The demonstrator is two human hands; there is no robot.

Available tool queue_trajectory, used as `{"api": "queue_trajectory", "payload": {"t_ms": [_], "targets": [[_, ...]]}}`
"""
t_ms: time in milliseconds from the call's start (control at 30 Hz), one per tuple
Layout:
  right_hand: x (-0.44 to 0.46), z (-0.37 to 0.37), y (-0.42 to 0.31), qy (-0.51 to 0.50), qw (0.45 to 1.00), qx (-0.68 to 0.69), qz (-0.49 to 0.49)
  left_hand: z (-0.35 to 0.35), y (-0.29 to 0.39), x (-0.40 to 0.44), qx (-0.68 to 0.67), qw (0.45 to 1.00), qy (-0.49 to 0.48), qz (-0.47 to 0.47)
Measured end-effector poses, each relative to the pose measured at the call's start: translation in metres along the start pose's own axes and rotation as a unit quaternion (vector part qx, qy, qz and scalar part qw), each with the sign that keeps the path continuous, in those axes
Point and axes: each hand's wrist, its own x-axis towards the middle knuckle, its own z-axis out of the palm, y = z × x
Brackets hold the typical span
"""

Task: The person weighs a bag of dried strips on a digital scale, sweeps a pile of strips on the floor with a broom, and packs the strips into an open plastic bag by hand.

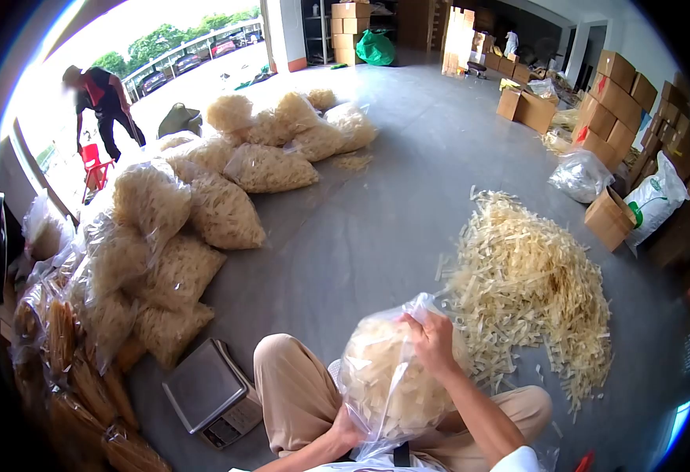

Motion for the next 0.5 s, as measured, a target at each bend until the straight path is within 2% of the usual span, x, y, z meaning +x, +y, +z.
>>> {"api": "queue_trajectory", "payload": {"t_ms": [33,100,167,233,267,300,333,367,433,500], "targets": [[0.014,0.003,-0.017,0.004,1.000,0.002,-0.019,0.011,0.008,-0.006,0.002,1.000,-0.001,-0.004],[0.047,0.010,-0.044,0.027,0.997,0.027,-0.066,0.035,0.033,-0.013,-0.006,0.997,0.011,0.077],[0.091,0.020,-0.075,0.043,0.992,0.037,-0.109,0.058,0.070,-0.014,0.040,0.981,0.006,0.190],[0.146,0.039,-0.099,0.056,0.979,0.052,-0.189,0.104,0.114,-0.034,0.062,0.968,-0.006,0.242],[0.179,0.053,-0.107,0.065,0.966,0.102,-0.229,0.142,0.131,-0.048,0.069,0.951,0.040,0.300],[0.214,0.056,-0.116,-0.020,0.977,0.025,-0.209,0.152,0.164,-0.051,0.116,0.936,-0.028,0.332],[0.242,0.067,-0.125,0.010,0.959,0.017,-0.282,0.152,0.207,-0.047,0.053,0.932,-0.160,0.321],[0.257,0.079,-0.131,0.041,0.936,0.009,-0.351,0.160,0.245,-0.043,0.067,0.891,-0.270,0.358],[0.252,0.067,-0.160,-0.070,0.945,0.002,-0.319,0.173,0.318,-0.037,-0.058,0.857,-0.302,0.413],[0.225,0.063,-0.159,-0.042,0.936,-0.027,-0.348,0.168,0.362,-0.026,-0.061,0.844,-0.190,0.499]]}}
